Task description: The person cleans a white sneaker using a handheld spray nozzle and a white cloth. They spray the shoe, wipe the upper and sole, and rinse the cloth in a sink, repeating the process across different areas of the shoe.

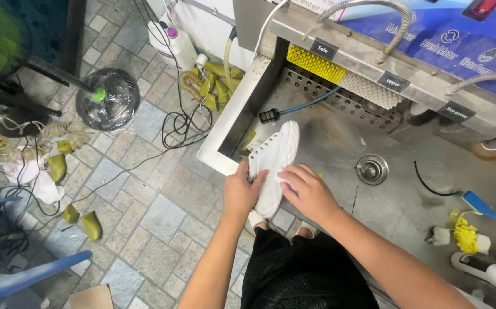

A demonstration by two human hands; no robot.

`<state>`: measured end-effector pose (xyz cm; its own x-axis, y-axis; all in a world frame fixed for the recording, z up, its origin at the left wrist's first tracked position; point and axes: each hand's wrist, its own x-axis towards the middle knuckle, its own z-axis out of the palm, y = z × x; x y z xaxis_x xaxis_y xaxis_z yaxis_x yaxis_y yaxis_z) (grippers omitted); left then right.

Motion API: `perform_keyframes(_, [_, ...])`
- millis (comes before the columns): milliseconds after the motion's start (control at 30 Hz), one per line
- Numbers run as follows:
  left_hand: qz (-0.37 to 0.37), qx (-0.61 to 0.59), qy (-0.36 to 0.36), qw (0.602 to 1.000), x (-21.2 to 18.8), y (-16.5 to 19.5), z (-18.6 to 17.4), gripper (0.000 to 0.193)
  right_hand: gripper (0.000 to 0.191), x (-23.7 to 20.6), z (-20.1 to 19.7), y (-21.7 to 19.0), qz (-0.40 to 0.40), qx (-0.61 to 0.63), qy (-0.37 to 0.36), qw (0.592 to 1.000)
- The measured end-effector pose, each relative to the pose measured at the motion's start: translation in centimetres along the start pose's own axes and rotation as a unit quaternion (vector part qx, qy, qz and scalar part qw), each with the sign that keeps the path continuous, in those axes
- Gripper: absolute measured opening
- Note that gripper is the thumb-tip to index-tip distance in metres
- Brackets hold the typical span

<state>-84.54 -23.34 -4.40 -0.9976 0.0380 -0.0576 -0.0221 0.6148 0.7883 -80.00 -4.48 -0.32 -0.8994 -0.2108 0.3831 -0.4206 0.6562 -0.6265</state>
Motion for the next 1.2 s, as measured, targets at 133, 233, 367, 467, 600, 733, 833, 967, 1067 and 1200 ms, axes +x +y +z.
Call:
perform_keyframes(133, [0.024,0.022,-0.045,0.998,1.5,-1.1,-0.7,0.045,0.021,0.0,0.4,-1.8,-0.029,0.016,-0.051,0.998])
perform_keyframes(233, [0.036,0.020,-0.077,0.996,2.1,-1.9,-1.3,0.044,0.026,0.7,0.1,-1.3,-0.081,-0.007,-0.080,0.993])
perform_keyframes(367, [0.049,0.006,-0.090,0.995,2.9,-2.3,-1.8,0.043,0.019,2.3,-0.5,0.3,-0.070,-0.031,-0.082,0.994])
perform_keyframes(467, [0.045,0.003,-0.098,0.994,2.9,-2.0,-2.1,0.043,0.014,3.2,-0.3,0.9,-0.057,-0.061,-0.058,0.995])
perform_keyframes(600, [0.047,0.013,-0.090,0.995,3.1,-1.7,-2.3,0.043,0.012,1.7,2.3,-0.9,-0.068,0.010,-0.071,0.995])
perform_keyframes(733, [0.036,0.008,-0.102,0.994,3.3,-1.5,-2.4,0.043,0.011,1.3,3.2,-0.8,-0.134,0.034,-0.096,0.986])
perform_keyframes(833, [0.049,0.002,-0.101,0.994,3.3,-1.4,-2.6,0.043,0.021,3.1,1.9,1.5,-0.090,-0.040,-0.080,0.992])
perform_keyframes(967, [0.068,0.011,-0.096,0.993,3.5,-1.3,-2.5,0.043,0.017,3.1,1.8,1.3,-0.099,0.014,-0.083,0.991])
perform_keyframes(1067, [0.055,0.021,-0.113,0.992,3.7,-1.5,-2.3,0.043,0.013,1.6,3.3,-0.7,-0.149,0.056,-0.099,0.982])
perform_keyframes(1200, [0.059,-0.011,-0.114,0.992,3.8,-1.8,-2.4,0.042,0.025,2.5,2.3,0.4,-0.140,-0.001,-0.100,0.985])
